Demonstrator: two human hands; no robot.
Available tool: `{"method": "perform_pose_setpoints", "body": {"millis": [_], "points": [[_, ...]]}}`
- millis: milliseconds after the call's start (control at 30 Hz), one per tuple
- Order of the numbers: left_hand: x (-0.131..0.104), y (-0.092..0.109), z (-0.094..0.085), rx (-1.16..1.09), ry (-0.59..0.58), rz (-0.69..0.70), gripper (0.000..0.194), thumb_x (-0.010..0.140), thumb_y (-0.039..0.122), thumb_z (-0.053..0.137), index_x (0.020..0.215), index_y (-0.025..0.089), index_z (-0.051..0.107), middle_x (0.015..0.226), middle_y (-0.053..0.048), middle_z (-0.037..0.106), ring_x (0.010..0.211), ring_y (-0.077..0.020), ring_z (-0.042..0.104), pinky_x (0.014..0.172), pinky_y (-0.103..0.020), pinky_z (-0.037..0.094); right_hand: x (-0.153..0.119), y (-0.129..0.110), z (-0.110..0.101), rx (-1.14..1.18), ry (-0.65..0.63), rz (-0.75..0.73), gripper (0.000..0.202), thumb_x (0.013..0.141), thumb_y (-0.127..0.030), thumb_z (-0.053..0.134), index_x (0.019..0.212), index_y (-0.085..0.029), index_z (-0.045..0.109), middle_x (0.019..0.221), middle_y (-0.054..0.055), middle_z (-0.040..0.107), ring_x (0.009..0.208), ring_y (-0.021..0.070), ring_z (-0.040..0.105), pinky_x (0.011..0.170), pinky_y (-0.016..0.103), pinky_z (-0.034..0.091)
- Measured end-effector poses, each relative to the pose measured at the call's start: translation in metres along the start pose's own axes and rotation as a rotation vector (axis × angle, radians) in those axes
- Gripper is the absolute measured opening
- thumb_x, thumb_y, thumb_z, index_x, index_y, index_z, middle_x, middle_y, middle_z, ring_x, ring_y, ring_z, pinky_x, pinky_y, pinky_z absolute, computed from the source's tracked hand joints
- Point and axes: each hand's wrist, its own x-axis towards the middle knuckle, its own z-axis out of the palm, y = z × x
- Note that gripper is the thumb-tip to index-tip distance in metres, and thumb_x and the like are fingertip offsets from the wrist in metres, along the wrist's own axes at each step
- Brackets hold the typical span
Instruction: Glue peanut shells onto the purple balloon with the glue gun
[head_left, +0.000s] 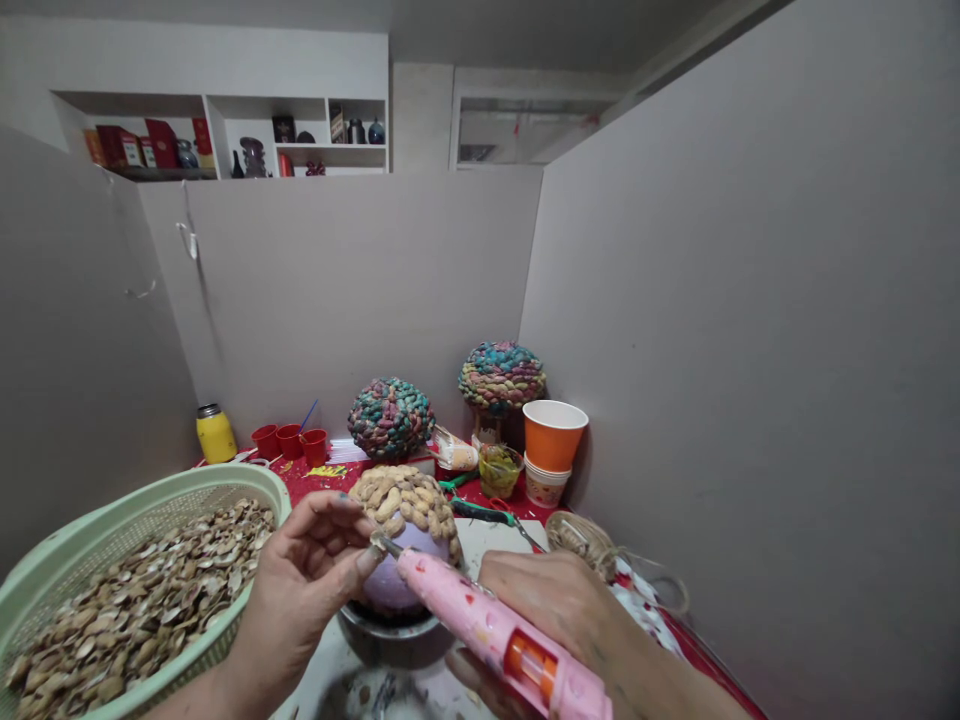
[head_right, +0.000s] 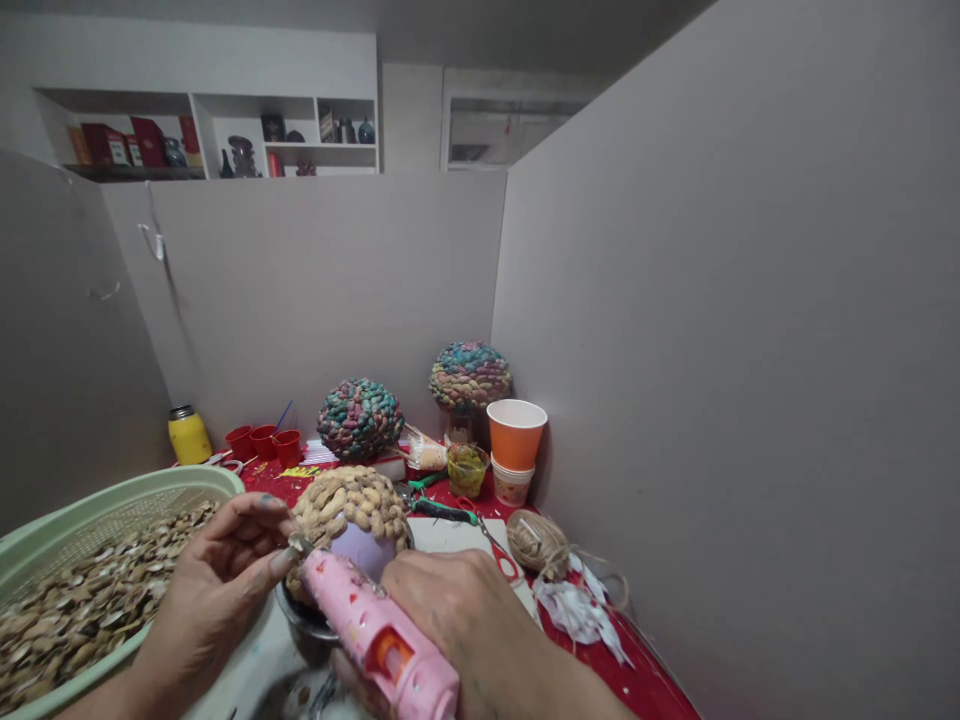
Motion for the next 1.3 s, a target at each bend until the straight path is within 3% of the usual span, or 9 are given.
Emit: {"method": "perform_pose_setpoints", "body": {"millis": [133, 500, 767, 1000, 1300], "points": [[-0.001, -0.001, -0.001, -0.003, -0.013, -0.005, 0.028, 0.070, 0.018, 0.083, 0.093, 0.023, 0.068, 0.083, 0.000, 0.072, 0.077, -0.0123, 0.068, 0.070, -0.016, 0.055, -0.001, -0.002, -0.004, 0.004, -0.073, 0.012, 0.047, 0.100, -0.044, 0.040, 0.061, -0.019, 0.044, 0.052, -0.005, 0.046, 0.042, 0.0072, 0.038, 0.045, 0.024, 0.025], [-0.002, 0.002, -0.001, 0.032, 0.024, -0.007, 0.030, 0.067, 0.018, 0.085, 0.092, 0.020, 0.069, 0.081, -0.001, 0.073, 0.076, -0.0131, 0.069, 0.070, -0.017, 0.056, -0.003, 0.002, -0.003, -0.036, -0.093, 0.002, 0.047, 0.100, -0.042, 0.038, 0.060, -0.019, 0.045, 0.052, -0.004, 0.048, 0.042, 0.0081, 0.035, 0.045, 0.026, 0.024], [-0.002, 0.005, 0.003, 0.035, 0.032, 0.011, 0.029, 0.065, 0.019, 0.086, 0.089, 0.021, 0.069, 0.078, -0.001, 0.074, 0.075, -0.0135, 0.070, 0.069, -0.017, 0.056, -0.008, 0.000, 0.003, -0.051, -0.169, 0.033, 0.036, 0.094, -0.038, 0.046, 0.064, -0.019, 0.049, 0.054, -0.004, 0.047, 0.044, 0.0090, 0.037, 0.047, 0.027, 0.021], [-0.001, 0.004, 0.001, 0.054, 0.031, 0.020, 0.028, 0.066, 0.017, 0.085, 0.088, 0.020, 0.068, 0.079, -0.001, 0.074, 0.074, -0.0130, 0.070, 0.069, -0.017, 0.056, -0.013, 0.004, 0.010, -0.028, -0.069, 0.030, 0.039, 0.095, -0.039, 0.042, 0.061, -0.020, 0.042, 0.052, -0.005, 0.043, 0.043, 0.0091, 0.032, 0.047, 0.028, 0.020], [0.001, 0.003, -0.001, 0.042, 0.047, 0.002, 0.030, 0.066, 0.018, 0.085, 0.089, 0.021, 0.066, 0.080, 0.000, 0.072, 0.075, -0.0134, 0.069, 0.069, -0.018, 0.056, 0.000, -0.003, -0.011, -0.050, -0.183, 0.015, 0.028, 0.091, -0.033, 0.052, 0.067, -0.019, 0.048, 0.056, -0.003, 0.050, 0.046, 0.0094, 0.042, 0.048, 0.026, 0.025]]}}
